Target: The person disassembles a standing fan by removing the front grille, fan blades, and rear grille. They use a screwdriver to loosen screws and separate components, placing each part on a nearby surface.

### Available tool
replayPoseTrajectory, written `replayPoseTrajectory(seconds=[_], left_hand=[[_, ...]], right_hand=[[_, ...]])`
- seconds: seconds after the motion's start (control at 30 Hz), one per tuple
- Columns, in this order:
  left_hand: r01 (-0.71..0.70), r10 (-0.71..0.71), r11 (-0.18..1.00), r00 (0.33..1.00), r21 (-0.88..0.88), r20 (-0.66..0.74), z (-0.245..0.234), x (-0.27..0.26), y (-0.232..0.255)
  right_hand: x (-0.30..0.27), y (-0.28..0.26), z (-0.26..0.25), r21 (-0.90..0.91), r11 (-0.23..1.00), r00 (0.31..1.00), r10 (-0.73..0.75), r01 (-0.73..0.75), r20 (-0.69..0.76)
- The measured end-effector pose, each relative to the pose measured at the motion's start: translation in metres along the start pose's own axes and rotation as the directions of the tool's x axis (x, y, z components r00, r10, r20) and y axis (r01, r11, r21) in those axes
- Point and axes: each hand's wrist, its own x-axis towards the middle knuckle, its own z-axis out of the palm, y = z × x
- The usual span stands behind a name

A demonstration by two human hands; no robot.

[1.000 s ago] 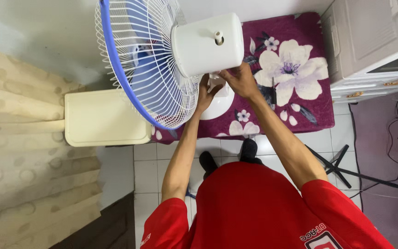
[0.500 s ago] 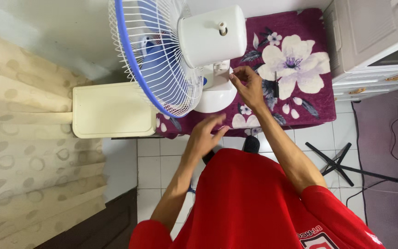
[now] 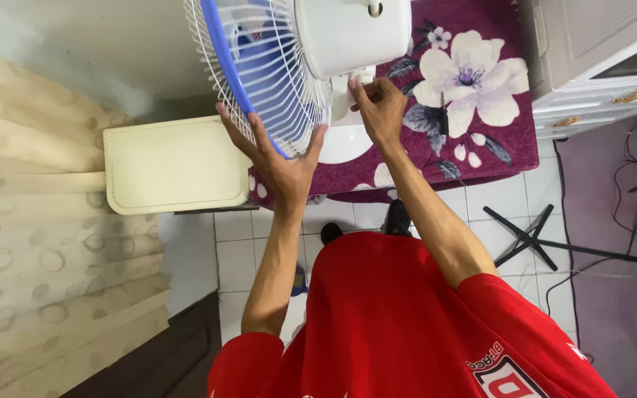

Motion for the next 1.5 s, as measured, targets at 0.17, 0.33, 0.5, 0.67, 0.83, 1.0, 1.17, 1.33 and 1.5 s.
replayPoseTrajectory(seconds=[0.17,0.33,0.5,0.67,0.83,1.0,1.17,1.33,1.5], left_hand=[[-0.025,0.025,0.999,1.000,-0.022,-0.004,0.012,0.023,-0.010],[-0.002,0.002,0.998,1.000,-0.063,0.013,0.022,0.038,-0.010],[-0.009,0.011,0.999,1.000,-0.052,0.026,0.042,0.059,-0.017],[-0.070,0.065,0.988,0.997,-0.135,-0.039,0.065,0.074,-0.019],[-0.071,0.070,0.984,0.997,-0.163,-0.010,0.080,0.079,-0.015],[-0.051,0.052,0.985,0.999,-0.162,0.005,0.080,0.085,-0.009],[-0.055,0.058,0.988,0.998,-0.143,0.013,0.072,0.084,0.000],[-0.057,0.058,0.992,0.998,-0.113,0.006,0.069,0.082,0.004],[-0.043,0.042,0.994,0.999,-0.097,-0.020,0.068,0.076,0.004]], right_hand=[[0.015,-0.002,0.009,-0.075,0.996,0.996,0.031,-0.037,-0.083],[0.029,0.003,0.013,-0.092,0.996,0.994,-0.011,0.001,-0.109],[0.048,0.011,0.013,-0.099,0.995,0.991,-0.023,0.010,-0.131],[0.071,0.013,0.008,-0.107,0.993,0.989,-0.066,0.052,-0.135],[0.084,0.013,0.003,-0.108,0.994,0.991,-0.043,0.029,-0.123],[0.094,0.010,0.002,-0.188,0.979,0.989,-0.097,0.074,-0.111],[0.093,0.009,0.001,-0.417,0.892,0.967,-0.235,0.174,-0.099],[0.090,0.006,-0.013,-0.621,0.610,0.835,-0.532,0.493,0.141],[0.081,0.000,-0.034,-0.580,0.571,0.799,-0.533,0.582,0.277]])
